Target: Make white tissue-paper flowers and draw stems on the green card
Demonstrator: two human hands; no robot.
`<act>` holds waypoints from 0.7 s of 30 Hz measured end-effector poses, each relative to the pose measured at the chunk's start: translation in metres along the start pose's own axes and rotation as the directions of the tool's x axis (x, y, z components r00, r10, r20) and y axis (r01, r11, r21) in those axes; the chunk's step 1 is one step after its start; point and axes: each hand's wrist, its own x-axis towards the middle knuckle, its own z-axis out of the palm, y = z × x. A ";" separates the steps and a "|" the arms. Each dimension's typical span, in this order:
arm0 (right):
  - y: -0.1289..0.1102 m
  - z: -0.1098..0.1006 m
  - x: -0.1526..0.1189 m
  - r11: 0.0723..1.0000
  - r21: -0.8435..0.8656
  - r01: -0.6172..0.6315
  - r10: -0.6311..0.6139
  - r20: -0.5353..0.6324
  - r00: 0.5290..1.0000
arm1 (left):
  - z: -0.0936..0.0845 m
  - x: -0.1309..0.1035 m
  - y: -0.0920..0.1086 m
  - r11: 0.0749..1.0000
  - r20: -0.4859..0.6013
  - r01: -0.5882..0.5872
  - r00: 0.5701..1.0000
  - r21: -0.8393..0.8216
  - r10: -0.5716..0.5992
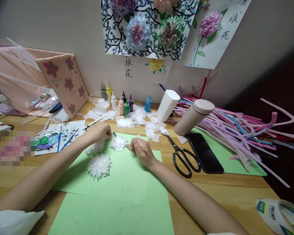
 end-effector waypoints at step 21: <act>0.001 0.000 0.001 0.997 0.061 -0.055 0.056 -0.015 0.998 | 0.004 0.003 -0.002 1.000 -0.012 -0.008 1.000 -0.023 0.007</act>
